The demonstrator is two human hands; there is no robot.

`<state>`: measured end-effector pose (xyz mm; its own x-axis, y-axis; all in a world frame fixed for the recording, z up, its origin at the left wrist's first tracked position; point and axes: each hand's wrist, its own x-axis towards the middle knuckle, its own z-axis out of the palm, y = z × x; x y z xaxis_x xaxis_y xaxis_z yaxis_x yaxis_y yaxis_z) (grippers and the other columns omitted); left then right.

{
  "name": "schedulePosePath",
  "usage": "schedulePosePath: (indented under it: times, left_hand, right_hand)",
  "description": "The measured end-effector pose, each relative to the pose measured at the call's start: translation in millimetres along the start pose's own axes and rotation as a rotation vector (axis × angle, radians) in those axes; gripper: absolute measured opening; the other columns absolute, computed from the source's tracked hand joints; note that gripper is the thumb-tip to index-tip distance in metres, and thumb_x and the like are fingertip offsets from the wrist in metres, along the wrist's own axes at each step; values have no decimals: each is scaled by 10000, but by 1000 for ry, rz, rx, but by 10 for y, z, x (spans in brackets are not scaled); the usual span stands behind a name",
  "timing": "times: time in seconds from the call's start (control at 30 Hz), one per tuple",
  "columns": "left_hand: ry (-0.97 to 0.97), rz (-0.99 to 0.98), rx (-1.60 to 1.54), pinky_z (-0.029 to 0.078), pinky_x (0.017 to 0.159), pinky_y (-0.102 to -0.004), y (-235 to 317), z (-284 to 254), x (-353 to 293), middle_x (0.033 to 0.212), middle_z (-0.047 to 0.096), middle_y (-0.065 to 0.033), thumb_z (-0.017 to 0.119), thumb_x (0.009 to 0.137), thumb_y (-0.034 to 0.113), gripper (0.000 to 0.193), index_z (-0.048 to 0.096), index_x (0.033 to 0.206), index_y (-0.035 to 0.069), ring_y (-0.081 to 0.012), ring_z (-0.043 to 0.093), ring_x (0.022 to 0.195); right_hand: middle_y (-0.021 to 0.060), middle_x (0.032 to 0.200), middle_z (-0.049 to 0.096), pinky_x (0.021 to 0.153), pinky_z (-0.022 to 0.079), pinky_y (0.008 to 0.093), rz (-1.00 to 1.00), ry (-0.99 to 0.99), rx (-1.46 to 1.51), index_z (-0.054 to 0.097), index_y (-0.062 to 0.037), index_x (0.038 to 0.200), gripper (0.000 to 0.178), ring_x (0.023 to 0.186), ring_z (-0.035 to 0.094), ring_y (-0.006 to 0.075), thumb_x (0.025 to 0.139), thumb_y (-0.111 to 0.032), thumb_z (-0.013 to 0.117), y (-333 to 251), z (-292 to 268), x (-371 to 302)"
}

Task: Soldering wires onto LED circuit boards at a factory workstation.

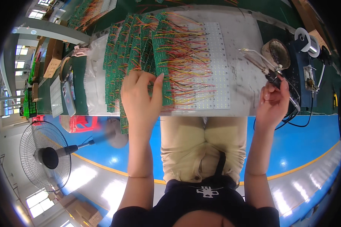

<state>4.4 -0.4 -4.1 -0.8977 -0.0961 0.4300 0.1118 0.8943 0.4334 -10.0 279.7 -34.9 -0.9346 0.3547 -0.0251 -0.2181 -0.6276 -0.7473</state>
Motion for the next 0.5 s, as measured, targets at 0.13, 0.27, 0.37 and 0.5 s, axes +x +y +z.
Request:
schedulePosePath:
  times: [0.13,0.27,0.37,0.5]
  left_hand:
    - [-26,-36,-96,382,639,-357,-9,9,-10,755,524,-98,614,811,87,118,571,737,6,-263,503,708]
    - [-60,-81,-160,380,652,-342,-18,-118,-87,767,515,-100,591,821,59,103,559,750,-9,-248,496,710]
    - [-5,-109,-163,382,674,-311,-25,-206,-196,776,495,-94,576,823,37,81,552,768,-17,-223,481,733]
    - [-21,-138,-168,373,669,-314,24,-304,-387,797,487,-96,583,801,25,51,559,772,-10,-227,464,741]
  right_hand:
    - [63,637,523,397,332,262,16,25,-87,564,12,989,267,495,467,135,891,-235,540,212,-69,-11]
    - [50,693,503,461,317,241,36,-19,-122,539,11,1072,299,548,427,121,927,-241,473,237,-134,-35]
    - [46,687,497,458,317,239,49,-51,-111,540,16,1068,298,544,425,117,929,-236,465,233,-136,-26]
    - [42,681,491,451,315,237,64,-12,-114,543,15,1065,294,539,419,111,932,-233,457,232,-146,-21]
